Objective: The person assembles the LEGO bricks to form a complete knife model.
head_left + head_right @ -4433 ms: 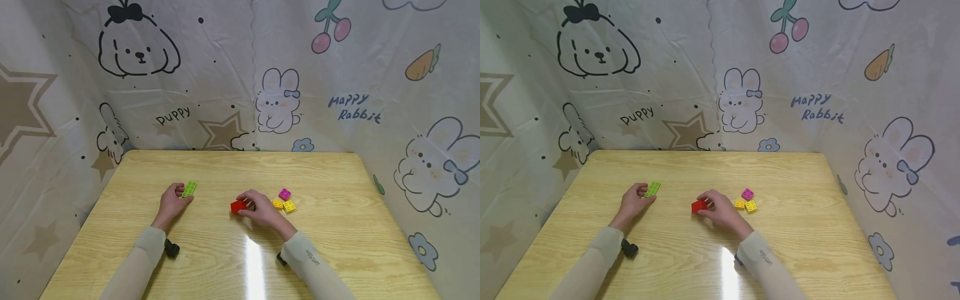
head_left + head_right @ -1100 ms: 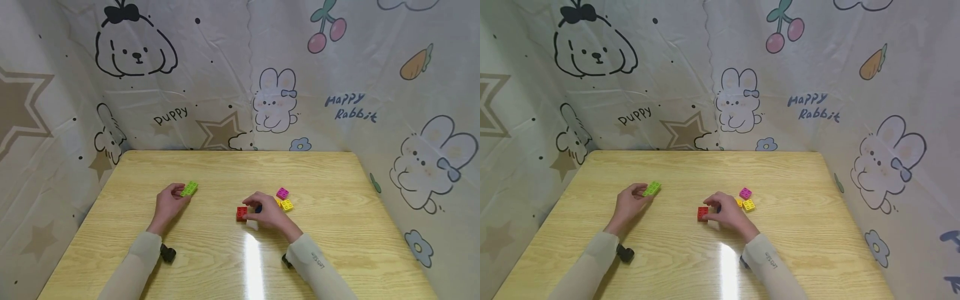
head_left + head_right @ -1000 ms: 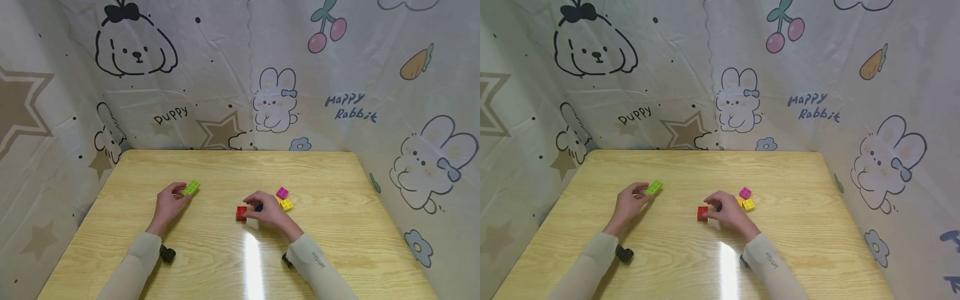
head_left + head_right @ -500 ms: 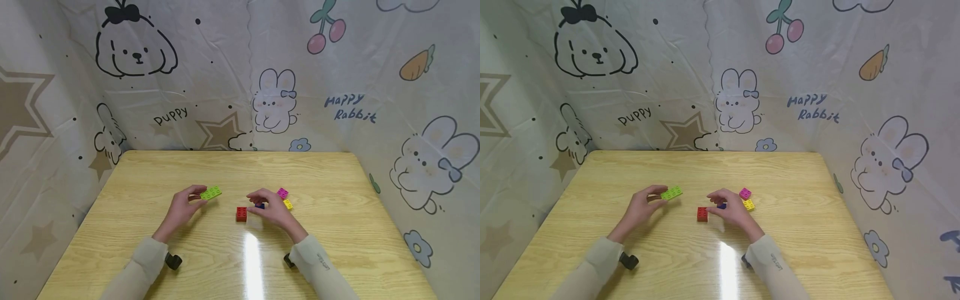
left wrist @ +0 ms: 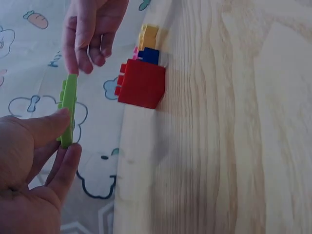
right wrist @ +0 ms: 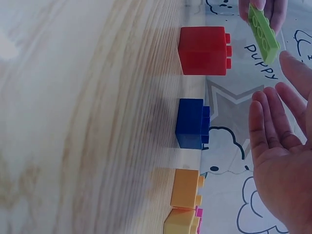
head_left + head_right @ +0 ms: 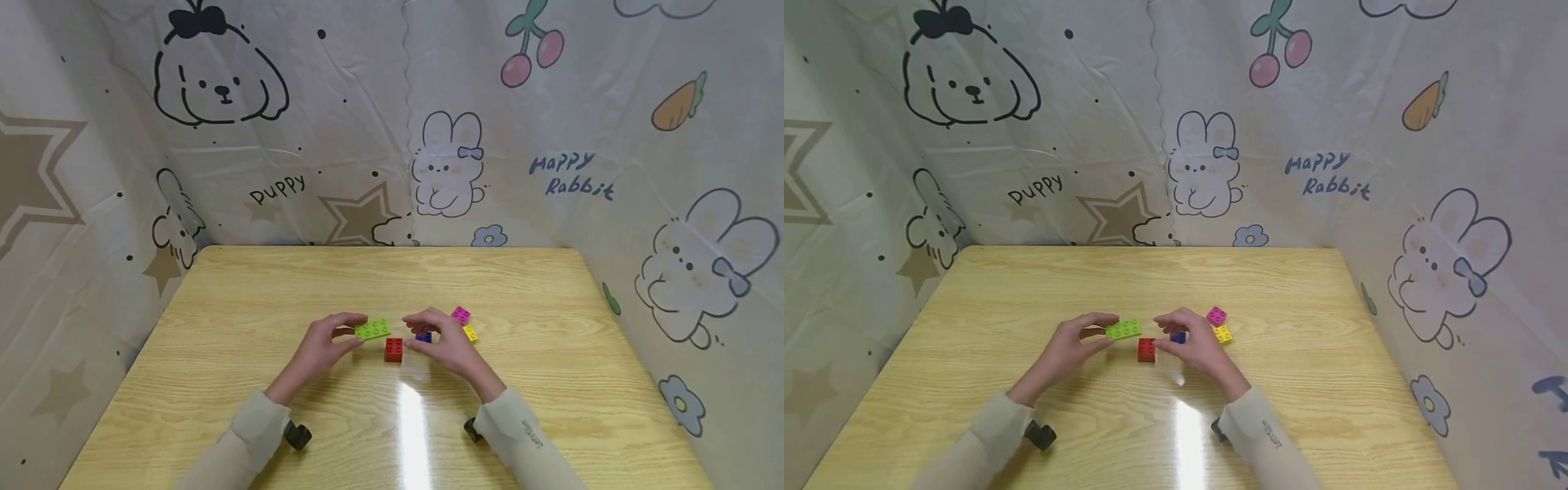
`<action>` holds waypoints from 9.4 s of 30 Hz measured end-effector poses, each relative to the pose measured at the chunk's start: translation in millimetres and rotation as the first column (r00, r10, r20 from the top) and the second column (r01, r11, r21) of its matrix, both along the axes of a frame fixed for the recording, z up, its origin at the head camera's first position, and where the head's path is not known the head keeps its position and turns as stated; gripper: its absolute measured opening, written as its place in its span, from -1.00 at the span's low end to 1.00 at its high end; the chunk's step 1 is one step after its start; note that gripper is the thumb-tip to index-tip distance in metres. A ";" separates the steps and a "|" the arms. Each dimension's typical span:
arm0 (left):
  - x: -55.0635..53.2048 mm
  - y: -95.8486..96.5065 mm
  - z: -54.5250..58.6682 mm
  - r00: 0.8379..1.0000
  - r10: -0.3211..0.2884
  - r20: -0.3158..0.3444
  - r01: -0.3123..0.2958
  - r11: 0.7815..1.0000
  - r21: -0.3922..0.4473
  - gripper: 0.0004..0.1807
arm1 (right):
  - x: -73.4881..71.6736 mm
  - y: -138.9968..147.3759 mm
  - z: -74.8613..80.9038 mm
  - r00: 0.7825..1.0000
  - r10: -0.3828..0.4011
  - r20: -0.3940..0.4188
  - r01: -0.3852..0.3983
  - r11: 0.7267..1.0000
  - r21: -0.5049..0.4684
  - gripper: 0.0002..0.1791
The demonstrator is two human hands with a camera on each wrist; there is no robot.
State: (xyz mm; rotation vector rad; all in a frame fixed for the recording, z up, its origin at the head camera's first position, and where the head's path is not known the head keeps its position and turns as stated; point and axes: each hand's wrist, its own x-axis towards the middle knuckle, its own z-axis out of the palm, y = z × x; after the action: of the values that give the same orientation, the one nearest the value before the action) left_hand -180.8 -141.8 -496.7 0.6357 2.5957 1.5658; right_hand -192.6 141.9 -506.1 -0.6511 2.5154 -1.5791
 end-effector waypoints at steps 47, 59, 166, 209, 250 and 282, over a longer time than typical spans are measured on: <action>-3.5 29.7 -27.4 0.996 -0.070 0.056 0.068 0.997 0.028 -0.58 | 4.9 -0.4 -16.3 0.997 -0.007 -0.073 0.014 0.995 0.099 -0.65; -4.7 29.6 -31.9 0.996 -0.084 0.037 0.083 0.996 0.022 -0.59 | 4.0 0.2 -17.9 0.998 -0.021 -0.058 0.029 0.989 0.145 -0.65; -5.7 32.8 -31.6 0.999 -0.024 0.034 0.029 0.989 -0.148 -0.67 | 0.2 -3.8 -12.8 1.000 -0.020 0.001 0.019 0.964 0.264 -0.63; -1.0 32.9 -27.5 0.999 -0.015 0.037 0.022 0.982 -0.188 -0.66 | -4.2 101.1 -17.5 0.960 -0.275 0.043 0.254 0.930 0.266 -0.52; -2.4 32.5 -27.6 0.999 -0.035 0.021 0.038 0.982 -0.185 -0.66 | -11.4 103.6 -28.1 0.963 -0.250 0.097 0.212 0.932 0.295 -0.64; -3.2 33.0 -27.9 0.999 -0.041 0.021 0.044 0.980 -0.192 -0.67 | -0.2 75.6 -2.0 0.974 -0.222 0.037 0.214 0.966 0.147 -0.66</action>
State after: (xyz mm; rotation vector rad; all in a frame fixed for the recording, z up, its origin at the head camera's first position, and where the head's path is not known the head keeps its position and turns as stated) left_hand -184.0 -108.7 -524.6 0.6522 2.6579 1.2815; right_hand -192.8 217.5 -508.1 -0.3190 2.7061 -1.4379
